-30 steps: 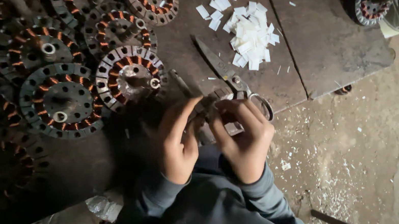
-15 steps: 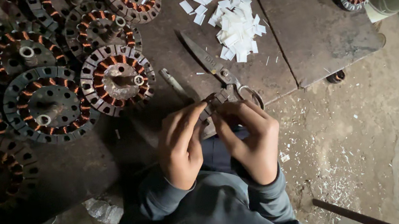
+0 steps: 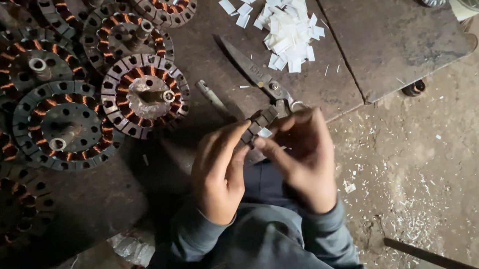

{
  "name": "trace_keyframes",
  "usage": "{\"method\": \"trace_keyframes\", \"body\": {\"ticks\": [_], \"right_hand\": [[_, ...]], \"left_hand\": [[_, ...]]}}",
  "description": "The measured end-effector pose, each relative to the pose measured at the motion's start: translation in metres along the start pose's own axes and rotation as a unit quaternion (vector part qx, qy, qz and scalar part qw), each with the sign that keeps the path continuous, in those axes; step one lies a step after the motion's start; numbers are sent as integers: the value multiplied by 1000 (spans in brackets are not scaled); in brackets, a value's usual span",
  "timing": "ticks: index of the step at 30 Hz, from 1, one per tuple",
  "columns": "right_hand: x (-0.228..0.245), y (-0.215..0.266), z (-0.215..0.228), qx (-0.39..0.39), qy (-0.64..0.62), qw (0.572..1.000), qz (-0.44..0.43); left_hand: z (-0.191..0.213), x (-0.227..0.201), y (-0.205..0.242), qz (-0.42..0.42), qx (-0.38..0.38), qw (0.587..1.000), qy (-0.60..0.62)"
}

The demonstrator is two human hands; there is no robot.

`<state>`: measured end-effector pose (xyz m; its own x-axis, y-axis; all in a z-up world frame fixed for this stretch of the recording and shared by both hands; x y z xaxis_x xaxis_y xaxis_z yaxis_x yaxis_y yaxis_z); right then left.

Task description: The person repeatedly picks up small white rectangular pieces from a pile on a workbench, cuts them with scissors, and places them into slots on circular motor stator components. The person handles the pieces one at a time and uses scissors throughout the process.

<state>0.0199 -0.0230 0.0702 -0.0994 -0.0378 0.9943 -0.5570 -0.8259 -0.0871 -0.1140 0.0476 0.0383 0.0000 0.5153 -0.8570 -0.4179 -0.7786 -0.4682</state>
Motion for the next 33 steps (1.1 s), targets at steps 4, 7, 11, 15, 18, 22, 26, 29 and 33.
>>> {"method": "trace_keyframes", "body": {"ticks": [4,7,11,15,18,22,26,29,33], "right_hand": [[3,20,-21,-67,228,960,147],[3,22,-28,-115,313,919,209],[6,19,-31,-137,353,896,230],[7,15,-30,-115,360,888,262],[4,14,-26,-92,337,904,248],[7,12,-8,-35,243,940,236],[0,0,13,25,321,912,255],[-14,-12,17,81,228,951,193],[-25,-14,18,87,169,960,207]], "left_hand": [[0,-1,-1,-4,15,1000,-14],[0,-3,-2,-2,10,1000,-19],[0,-4,-3,-7,20,1000,-18],[2,-1,-4,1,27,1000,-8],[6,3,-4,11,42,999,24],[14,8,-7,-7,53,998,30],[16,14,-6,-20,40,998,35],[16,15,-10,-21,27,999,41],[17,16,-9,-48,21,998,23]]}}
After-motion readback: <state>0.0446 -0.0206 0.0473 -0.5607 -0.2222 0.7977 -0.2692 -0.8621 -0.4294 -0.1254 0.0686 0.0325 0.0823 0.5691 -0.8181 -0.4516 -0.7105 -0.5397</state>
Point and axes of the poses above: each hand's wrist, its own y-axis away from the middle knuckle, its own z-axis out of the back of the hand, x = y × z, the point moved 1 cm from there along -y, towards the middle knuckle, and after that the axes turned 1 degree about x, right-handed, at the moved point
